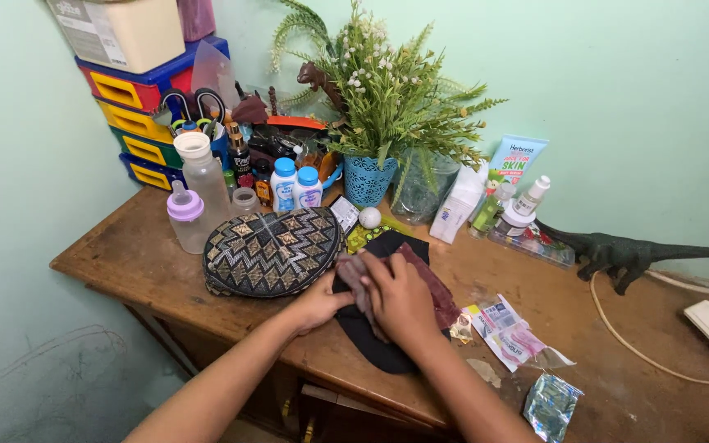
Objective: The person wipes a toy dinosaur, a small white ball, a pen, and a black cap with a maroon cloth on a wooden table. They then move several skincare bottles and a small container to the side of the table.
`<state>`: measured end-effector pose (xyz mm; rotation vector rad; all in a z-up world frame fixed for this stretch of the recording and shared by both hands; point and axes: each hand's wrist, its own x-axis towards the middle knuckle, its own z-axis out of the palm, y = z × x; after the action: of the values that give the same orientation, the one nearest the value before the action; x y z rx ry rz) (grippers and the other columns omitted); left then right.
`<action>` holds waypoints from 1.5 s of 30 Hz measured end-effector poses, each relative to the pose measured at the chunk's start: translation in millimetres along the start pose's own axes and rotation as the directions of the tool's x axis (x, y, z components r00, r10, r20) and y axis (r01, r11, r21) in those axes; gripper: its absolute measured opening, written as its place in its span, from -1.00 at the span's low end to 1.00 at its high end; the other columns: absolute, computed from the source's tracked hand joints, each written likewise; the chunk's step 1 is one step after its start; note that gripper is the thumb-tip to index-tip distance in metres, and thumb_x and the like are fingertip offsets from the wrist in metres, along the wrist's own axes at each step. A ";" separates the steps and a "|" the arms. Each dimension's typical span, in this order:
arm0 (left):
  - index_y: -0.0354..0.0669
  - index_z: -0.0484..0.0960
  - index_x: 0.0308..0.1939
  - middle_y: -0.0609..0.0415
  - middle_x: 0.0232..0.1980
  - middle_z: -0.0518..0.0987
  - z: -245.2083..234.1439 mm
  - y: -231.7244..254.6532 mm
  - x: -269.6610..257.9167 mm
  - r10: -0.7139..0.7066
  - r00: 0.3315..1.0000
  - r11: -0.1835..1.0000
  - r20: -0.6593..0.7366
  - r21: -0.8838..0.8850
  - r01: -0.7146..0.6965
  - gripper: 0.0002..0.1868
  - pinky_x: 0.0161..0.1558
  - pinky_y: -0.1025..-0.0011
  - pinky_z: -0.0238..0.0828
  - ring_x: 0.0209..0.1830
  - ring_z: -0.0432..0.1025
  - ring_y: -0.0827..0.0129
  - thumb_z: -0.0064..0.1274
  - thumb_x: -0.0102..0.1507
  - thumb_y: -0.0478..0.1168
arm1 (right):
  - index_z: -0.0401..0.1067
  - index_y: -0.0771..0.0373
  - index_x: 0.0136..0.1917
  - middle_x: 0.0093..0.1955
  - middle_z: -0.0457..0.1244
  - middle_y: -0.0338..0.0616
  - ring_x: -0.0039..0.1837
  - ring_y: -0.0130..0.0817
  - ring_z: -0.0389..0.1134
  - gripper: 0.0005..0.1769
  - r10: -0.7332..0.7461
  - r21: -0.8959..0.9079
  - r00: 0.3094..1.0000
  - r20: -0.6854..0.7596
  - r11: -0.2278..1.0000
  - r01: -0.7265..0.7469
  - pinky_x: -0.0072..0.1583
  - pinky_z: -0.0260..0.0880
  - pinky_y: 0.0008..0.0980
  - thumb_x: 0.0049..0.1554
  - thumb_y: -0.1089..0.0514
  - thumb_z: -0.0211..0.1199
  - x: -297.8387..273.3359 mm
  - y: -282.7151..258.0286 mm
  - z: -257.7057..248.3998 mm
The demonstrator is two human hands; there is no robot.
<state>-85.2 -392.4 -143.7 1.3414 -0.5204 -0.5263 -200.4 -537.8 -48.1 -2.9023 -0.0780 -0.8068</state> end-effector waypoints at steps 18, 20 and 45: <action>-0.02 0.57 0.26 0.14 0.11 0.64 8.2 10.9 -15.1 -0.012 1.000 1.000 0.003 -0.015 0.012 -0.41 0.14 0.35 0.48 0.07 0.45 0.45 0.29 0.15 -0.42 | 0.42 -0.14 0.37 -0.02 0.28 0.08 0.02 0.27 0.42 -0.63 0.322 0.137 0.946 -0.031 0.939 -0.315 -0.02 0.49 0.08 0.31 -0.01 0.08 41.9 49.8 -65.5; -0.02 0.57 0.24 0.13 0.10 0.65 7.5 4.2 -13.6 -0.003 1.000 0.999 0.010 -0.036 0.003 -0.38 0.13 0.34 0.48 0.06 0.47 0.45 0.31 0.11 -0.44 | 0.40 -0.19 0.37 -0.01 0.25 0.05 -0.01 0.24 0.41 -0.59 0.180 0.097 0.983 -0.030 0.980 -0.176 -0.05 0.49 0.05 0.25 -0.08 0.15 30.7 28.7 -52.7; 0.03 0.34 0.46 0.02 0.32 0.51 5.6 -6.7 -4.7 0.107 0.994 0.990 -0.013 -0.088 -0.108 -0.28 0.31 0.17 0.34 0.27 0.35 0.34 0.12 0.23 -0.45 | 0.41 -0.07 0.30 0.16 0.35 -0.10 0.23 0.03 0.40 -0.65 0.068 0.357 0.992 0.107 0.928 -0.102 0.22 0.42 -0.10 0.26 -0.08 0.12 16.2 31.5 -35.0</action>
<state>-92.7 -394.7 -149.7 1.2234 -0.5530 -0.4499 -201.8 -573.5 -13.5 -2.5715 -0.0971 -0.5711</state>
